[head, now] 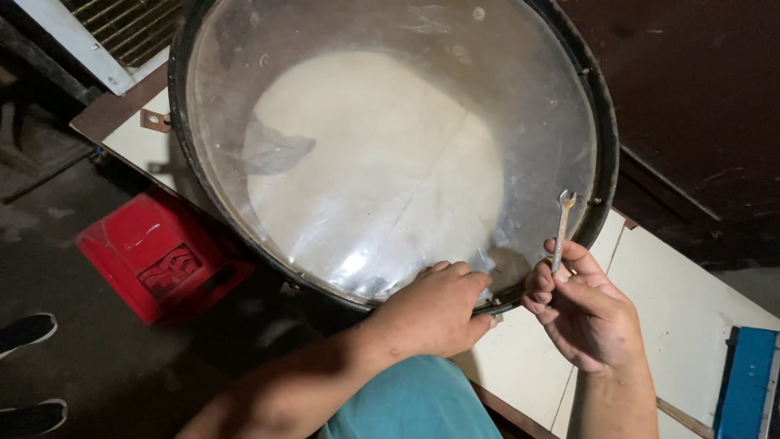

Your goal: Adjusting the tension rods on a drum head using a wrench

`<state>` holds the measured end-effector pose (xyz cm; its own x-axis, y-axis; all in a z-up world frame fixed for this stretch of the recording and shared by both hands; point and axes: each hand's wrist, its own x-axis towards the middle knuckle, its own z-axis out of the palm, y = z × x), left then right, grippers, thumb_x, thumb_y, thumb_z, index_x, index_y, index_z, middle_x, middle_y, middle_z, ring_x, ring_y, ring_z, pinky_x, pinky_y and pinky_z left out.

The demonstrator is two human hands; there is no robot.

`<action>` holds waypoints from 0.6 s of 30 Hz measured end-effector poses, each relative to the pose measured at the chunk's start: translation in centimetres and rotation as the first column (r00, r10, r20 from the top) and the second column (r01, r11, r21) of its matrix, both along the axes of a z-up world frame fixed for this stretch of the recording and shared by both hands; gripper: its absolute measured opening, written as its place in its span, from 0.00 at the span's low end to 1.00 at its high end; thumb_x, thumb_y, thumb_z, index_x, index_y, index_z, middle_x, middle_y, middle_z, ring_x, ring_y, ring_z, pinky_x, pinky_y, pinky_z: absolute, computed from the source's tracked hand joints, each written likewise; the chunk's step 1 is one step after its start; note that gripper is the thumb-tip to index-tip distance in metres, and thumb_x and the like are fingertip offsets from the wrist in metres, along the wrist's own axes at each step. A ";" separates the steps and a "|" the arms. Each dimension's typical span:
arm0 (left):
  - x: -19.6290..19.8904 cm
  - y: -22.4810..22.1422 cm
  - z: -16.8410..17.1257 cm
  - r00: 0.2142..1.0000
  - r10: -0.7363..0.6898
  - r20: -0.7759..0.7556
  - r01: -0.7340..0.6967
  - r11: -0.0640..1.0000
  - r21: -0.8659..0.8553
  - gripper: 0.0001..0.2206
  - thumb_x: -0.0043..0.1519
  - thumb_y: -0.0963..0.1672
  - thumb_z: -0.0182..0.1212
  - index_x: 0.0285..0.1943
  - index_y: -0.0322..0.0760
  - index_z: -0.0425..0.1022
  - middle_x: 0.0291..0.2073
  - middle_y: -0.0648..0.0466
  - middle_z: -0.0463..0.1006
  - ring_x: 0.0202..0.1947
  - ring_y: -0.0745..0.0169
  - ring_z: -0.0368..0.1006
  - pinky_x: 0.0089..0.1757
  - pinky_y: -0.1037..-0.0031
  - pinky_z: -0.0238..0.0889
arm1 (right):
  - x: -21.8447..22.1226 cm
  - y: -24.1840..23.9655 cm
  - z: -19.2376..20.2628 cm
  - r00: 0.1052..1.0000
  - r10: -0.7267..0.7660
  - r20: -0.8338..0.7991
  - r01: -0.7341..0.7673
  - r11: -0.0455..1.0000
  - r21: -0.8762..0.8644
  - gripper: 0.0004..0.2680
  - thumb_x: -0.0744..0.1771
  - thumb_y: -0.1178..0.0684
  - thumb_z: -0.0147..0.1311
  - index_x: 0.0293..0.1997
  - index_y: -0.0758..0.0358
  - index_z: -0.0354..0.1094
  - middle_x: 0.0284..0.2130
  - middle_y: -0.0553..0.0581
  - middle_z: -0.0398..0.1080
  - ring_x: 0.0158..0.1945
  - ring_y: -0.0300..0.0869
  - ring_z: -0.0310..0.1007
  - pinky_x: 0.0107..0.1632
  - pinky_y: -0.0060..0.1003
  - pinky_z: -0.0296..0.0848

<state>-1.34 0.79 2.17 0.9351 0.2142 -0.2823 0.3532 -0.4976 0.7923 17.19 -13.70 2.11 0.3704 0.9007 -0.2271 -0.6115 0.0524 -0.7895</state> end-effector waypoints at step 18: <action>-0.7 0.1 1.4 0.992 0.019 0.125 -0.010 0.998 -0.068 0.29 0.64 0.45 0.53 0.77 0.42 0.54 0.59 0.41 0.66 0.61 0.36 0.65 0.52 0.51 0.63 | -0.3 -0.6 8.9 -0.456 0.848 0.271 0.537 0.505 -0.676 0.17 0.66 0.44 0.49 0.58 0.14 0.67 0.29 0.40 0.71 0.28 0.46 0.77 0.30 0.46 0.75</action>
<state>-2.02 0.92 3.56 0.9609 0.2125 -0.1776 0.2560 -0.4370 0.8622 16.94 -14.29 11.03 0.4757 0.8058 -0.3527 0.8675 -0.3635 0.3395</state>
